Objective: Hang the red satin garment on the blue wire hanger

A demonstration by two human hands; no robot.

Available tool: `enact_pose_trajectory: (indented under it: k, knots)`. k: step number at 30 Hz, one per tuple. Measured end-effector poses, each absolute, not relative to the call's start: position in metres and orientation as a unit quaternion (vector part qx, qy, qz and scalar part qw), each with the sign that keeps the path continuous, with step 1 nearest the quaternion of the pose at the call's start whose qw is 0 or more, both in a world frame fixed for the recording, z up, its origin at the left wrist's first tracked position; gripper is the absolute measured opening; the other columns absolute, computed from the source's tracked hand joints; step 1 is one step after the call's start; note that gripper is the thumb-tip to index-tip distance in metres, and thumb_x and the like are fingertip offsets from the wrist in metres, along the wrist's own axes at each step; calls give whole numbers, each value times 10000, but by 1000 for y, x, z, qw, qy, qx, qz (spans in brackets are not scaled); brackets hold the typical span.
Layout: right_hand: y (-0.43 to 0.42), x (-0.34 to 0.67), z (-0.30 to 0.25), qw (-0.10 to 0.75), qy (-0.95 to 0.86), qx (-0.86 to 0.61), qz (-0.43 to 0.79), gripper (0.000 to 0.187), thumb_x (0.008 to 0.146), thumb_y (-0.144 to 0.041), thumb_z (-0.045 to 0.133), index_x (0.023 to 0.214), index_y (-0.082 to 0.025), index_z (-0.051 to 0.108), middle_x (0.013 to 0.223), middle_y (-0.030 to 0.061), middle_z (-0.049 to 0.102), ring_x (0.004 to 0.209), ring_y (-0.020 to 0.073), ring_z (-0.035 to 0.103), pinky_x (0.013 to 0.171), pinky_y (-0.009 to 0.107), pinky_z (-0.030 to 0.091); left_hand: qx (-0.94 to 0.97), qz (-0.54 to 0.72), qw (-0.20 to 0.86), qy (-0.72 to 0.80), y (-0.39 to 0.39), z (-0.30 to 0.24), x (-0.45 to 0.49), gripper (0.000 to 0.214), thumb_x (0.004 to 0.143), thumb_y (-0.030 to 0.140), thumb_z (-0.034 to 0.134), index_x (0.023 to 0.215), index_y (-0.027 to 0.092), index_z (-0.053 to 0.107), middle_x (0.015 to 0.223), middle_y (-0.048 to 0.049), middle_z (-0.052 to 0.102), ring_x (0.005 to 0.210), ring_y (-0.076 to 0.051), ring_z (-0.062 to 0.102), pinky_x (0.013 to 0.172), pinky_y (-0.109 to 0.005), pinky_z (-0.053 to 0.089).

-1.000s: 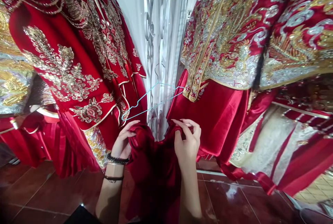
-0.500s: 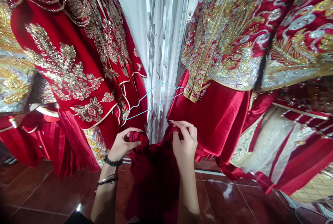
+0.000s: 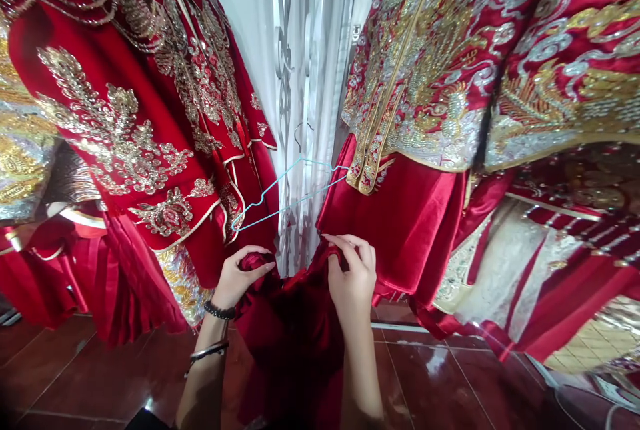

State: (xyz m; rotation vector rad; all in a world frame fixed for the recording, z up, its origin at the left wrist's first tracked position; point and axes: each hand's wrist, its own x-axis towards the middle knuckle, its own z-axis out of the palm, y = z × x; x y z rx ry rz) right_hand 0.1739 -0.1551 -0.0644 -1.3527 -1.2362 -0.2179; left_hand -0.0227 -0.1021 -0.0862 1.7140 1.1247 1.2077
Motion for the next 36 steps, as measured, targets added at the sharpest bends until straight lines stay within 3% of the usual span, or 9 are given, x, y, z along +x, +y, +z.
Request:
enact_pose_trajectory:
  k: [4,8,14,19,23,26,28,33,36]
  knots:
    - [-157,171,-63,609,-531,-581,-97,276,741,-121,463,880,-231,674,859,37,589,822,164,527,781,323,447,743,336,290,502,-104,-86,-20,238,593,445,693,703,234,678,756,-30,631,776,-188,586,804,-306,432]
    - [-157,166,-61,604,-546,-571,-108,273,752,-122,457,878,-238,671,847,33,591,814,164,525,776,324,449,715,215,223,627,-105,-102,-8,367,421,492,761,635,202,691,876,-99,561,707,-259,595,682,-385,449]
    - [-155,160,-59,599,-544,-574,-127,250,754,-139,471,860,-238,674,831,32,598,802,166,535,772,329,451,689,233,250,639,-101,-144,4,378,204,315,822,364,151,521,809,-102,533,611,-263,587,571,-374,431]
    - [-153,164,-61,616,-511,-586,-123,225,760,-156,475,829,-211,682,816,42,613,789,161,568,752,310,472,698,250,272,613,-98,-154,-3,187,403,160,730,386,171,543,686,-42,497,572,-194,544,561,-326,405]
    - [-152,174,-66,635,-483,-591,-120,200,753,-169,490,803,-190,683,817,49,622,778,160,586,749,305,478,721,243,237,604,-94,-136,-18,82,610,250,650,538,211,660,753,-63,533,675,-204,524,642,-342,393]
    - [-151,180,-71,642,-461,-604,-107,190,745,-186,496,779,-185,683,820,55,626,782,166,589,768,318,475,724,294,123,612,-95,-117,-28,190,724,347,574,636,224,688,859,-94,559,850,-245,466,737,-357,371]
    - [-151,183,-73,636,-452,-618,-95,198,740,-196,489,777,-181,683,828,61,634,791,172,593,774,322,472,702,359,77,610,-98,-105,-30,233,753,369,542,640,215,677,827,-90,563,847,-233,442,758,-341,359]
    - [-152,190,-74,574,-471,-668,-52,234,705,-196,455,766,-207,681,834,51,666,791,188,610,738,321,473,627,455,209,596,-110,-82,-29,360,791,423,456,523,199,541,569,9,488,576,-129,444,600,-241,340]
    - [-153,196,-75,495,-481,-724,25,218,650,-178,486,737,-247,674,731,13,679,637,182,622,617,312,474,594,469,256,601,-114,-74,-29,377,768,458,479,497,196,508,522,29,476,536,-116,438,581,-228,328]
